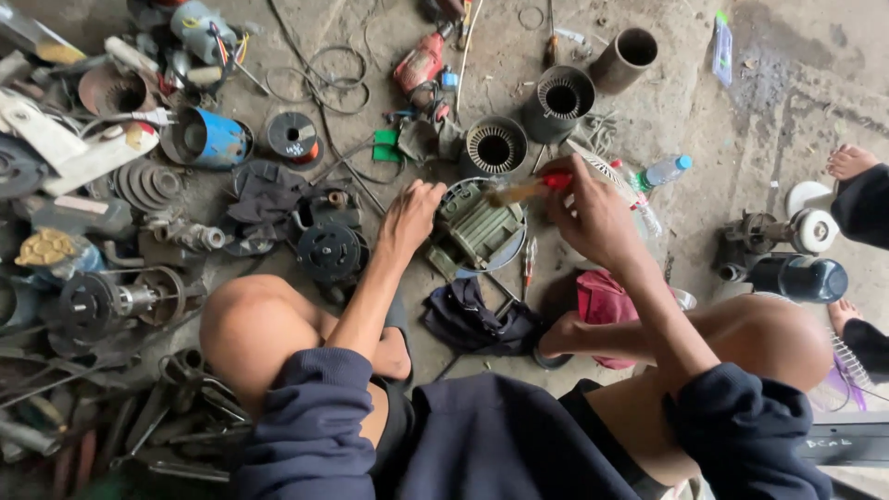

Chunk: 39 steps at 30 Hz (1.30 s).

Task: Cleaning the exterior housing and cooling fins of an electric motor using a brush and a screwdriver to remove dirt.

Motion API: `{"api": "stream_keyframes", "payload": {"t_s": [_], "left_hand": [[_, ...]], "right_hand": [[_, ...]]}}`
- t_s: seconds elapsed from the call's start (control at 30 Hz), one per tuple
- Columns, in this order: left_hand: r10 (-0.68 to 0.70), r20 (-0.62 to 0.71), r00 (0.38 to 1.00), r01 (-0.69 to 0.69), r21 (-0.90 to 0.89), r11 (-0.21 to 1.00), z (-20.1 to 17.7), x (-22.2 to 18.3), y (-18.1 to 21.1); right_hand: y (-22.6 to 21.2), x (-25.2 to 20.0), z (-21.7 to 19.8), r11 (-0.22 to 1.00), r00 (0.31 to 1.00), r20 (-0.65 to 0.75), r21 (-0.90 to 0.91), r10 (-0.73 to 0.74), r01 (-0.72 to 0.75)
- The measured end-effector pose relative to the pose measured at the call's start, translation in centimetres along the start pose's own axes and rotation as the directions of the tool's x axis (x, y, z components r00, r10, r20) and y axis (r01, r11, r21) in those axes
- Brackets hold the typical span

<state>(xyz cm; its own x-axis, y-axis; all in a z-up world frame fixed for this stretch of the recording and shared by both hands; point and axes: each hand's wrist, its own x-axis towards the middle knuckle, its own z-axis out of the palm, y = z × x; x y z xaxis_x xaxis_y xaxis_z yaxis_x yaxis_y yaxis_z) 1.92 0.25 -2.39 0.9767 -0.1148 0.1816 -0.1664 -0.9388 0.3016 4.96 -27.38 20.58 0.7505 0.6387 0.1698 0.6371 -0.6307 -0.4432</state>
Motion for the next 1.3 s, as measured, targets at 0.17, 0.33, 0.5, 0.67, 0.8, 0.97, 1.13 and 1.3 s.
{"api": "stream_keyframes", "payload": {"t_s": [0.17,0.33,0.5,0.67,0.8,0.97,1.13,1.3], "left_hand": [[-0.095,0.027,0.995,0.094,0.033,0.995,-2.0,-0.7,0.9],[-0.328,0.007,0.945,0.328,-0.033,0.944,-4.4,-3.8,3.4],[-0.296,0.274,0.915,0.353,-0.185,0.917,-7.6,-6.0,5.1],[-0.197,0.107,0.974,0.213,-0.164,0.963,-5.1,-6.2,3.8],[-0.199,0.19,0.961,0.223,-0.114,0.968,-5.7,-6.2,4.0],[-0.235,0.259,0.937,0.267,-0.096,0.959,-3.7,-6.4,4.4],[-0.262,0.323,0.909,0.316,-0.128,0.94,-2.7,-6.1,4.3],[-0.281,0.297,0.913,0.324,-0.104,0.94,-5.8,-5.7,5.1]], "right_hand": [[2.9,-0.3,1.7,0.993,0.995,0.103,-0.114,-0.005,0.017],[0.9,0.4,-0.5,0.977,0.999,0.029,-0.214,0.034,-0.027],[0.5,-0.4,1.3,1.0,0.985,0.175,0.021,-0.005,0.001],[0.7,1.4,-0.4,0.96,0.999,0.026,-0.276,-0.047,0.052],[-2.3,1.2,-0.5,0.941,0.988,0.15,0.338,-0.039,-0.014],[1.5,0.9,0.9,0.993,0.986,0.149,-0.086,-0.073,0.087],[0.7,0.8,-0.8,0.984,0.993,-0.058,-0.15,-0.107,0.098],[1.3,-0.5,2.4,0.991,0.98,0.169,0.104,-0.106,0.089]]}}
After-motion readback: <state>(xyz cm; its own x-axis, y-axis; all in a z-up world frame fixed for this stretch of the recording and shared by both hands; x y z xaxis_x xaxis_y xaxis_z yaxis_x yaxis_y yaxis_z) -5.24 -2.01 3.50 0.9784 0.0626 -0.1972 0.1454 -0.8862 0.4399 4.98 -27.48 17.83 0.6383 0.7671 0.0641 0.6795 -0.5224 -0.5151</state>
